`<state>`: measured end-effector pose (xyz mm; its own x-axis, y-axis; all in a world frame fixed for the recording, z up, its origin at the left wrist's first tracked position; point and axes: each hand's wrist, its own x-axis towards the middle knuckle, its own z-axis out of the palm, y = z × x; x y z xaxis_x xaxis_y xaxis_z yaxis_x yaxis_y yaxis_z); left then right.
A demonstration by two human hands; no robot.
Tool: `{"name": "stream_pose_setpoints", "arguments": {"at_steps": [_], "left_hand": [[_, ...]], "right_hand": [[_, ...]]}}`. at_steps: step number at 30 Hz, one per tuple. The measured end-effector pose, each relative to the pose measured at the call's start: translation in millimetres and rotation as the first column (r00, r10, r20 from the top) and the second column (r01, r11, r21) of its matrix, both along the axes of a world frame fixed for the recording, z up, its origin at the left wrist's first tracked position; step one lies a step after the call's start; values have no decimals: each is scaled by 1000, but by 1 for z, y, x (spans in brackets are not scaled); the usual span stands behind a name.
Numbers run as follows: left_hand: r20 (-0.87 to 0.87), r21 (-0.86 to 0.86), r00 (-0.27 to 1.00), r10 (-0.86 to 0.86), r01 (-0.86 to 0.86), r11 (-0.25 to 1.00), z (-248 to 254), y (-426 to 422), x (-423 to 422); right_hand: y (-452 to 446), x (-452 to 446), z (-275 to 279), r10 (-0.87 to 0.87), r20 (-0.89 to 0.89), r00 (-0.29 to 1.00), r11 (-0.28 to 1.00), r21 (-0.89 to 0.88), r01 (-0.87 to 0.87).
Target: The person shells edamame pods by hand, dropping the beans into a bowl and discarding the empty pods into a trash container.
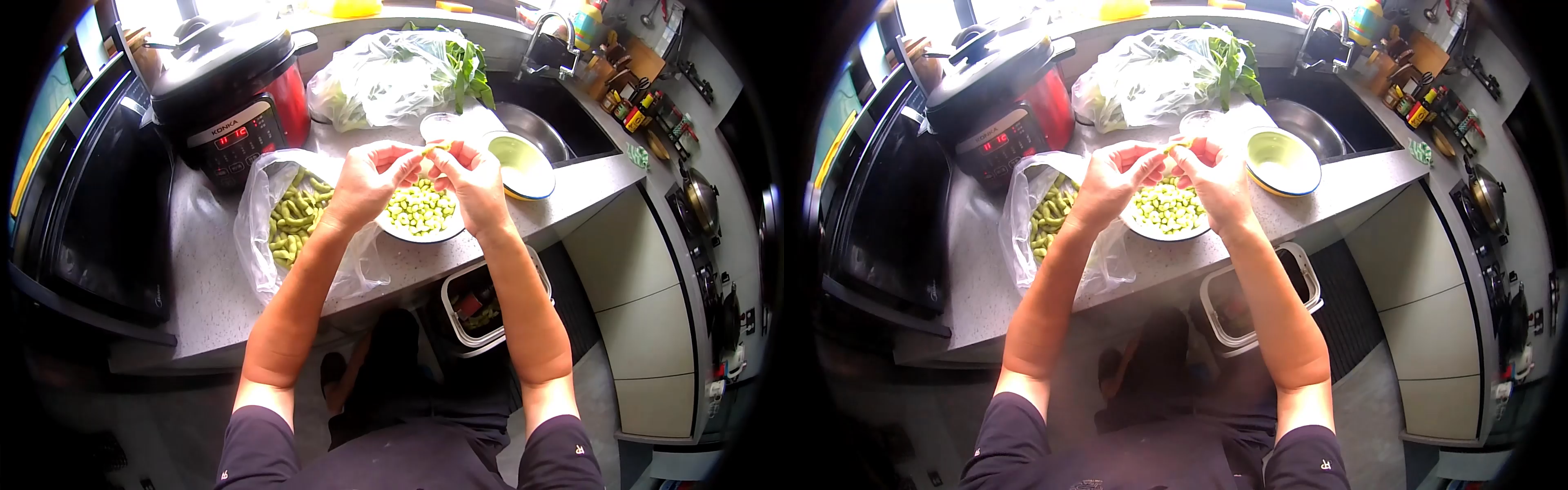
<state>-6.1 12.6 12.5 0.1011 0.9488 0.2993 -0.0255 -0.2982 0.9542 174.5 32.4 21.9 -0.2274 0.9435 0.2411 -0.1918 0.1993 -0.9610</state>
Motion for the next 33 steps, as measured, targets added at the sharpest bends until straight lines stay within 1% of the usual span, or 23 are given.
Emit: {"name": "stream_pose_setpoints", "arguments": {"at_steps": [3, 6, 8, 11, 12, 14, 15, 17, 20, 23, 30, 32, 33], "left_hand": [[78, -67, 990, -114, 120, 991, -3, 2, -7], [182, -70, 962, -204, 219, 973, -3, 0, -6], [226, -76, 949, -219, 241, 968, -2, -2, -3], [320, -95, 920, -225, 268, 959, -6, -5, 3], [354, -102, 908, -224, 275, 956, -7, -5, 4], [293, -71, 918, -266, 298, 952, -8, -4, 2], [262, -57, 922, -285, 310, 949, -9, -4, 2], [263, -55, 922, -285, 309, 949, -7, -6, 4], [283, -38, 905, -318, 342, 939, -9, -7, 4], [313, -43, 890, -331, 361, 932, -15, -5, 4], [304, -68, 888, -345, 381, 922, -14, -3, 0], [357, -79, 866, -350, 402, 912, -16, -3, 0], [383, -86, 854, -352, 412, 907, -17, -3, 1]], "right_hand": [[-4, -1, 4, 42, -52, 998, 999, 6, -41], [-2, 2, 3, 123, -71, 990, 992, 18, -122], [-4, 3, 1, 154, -67, 986, 988, -14, -155], [-6, 5, 0, 180, -143, 973, 983, -20, -184], [-7, 4, -1, 166, -143, 976, 986, -6, -169], [-10, 5, -4, 138, -143, 980, 991, 19, -136], [-12, 4, -4, 111, -115, 987, 993, 59, -105], [-16, 1, -2, 55, -63, 997, 989, 140, -45], [-15, 5, -4, 55, -30, 998, 980, 192, -48], [-19, 4, 0, 9, 16, 1000, 974, 224, -13], [-22, 1, 1, -18, -8, 1000, 976, 215, 20], [-23, 1, 1, -35, 17, 999, 975, 221, 30], [-24, 0, 1, -26, -4, 1000, 976, 215, 26]]}}
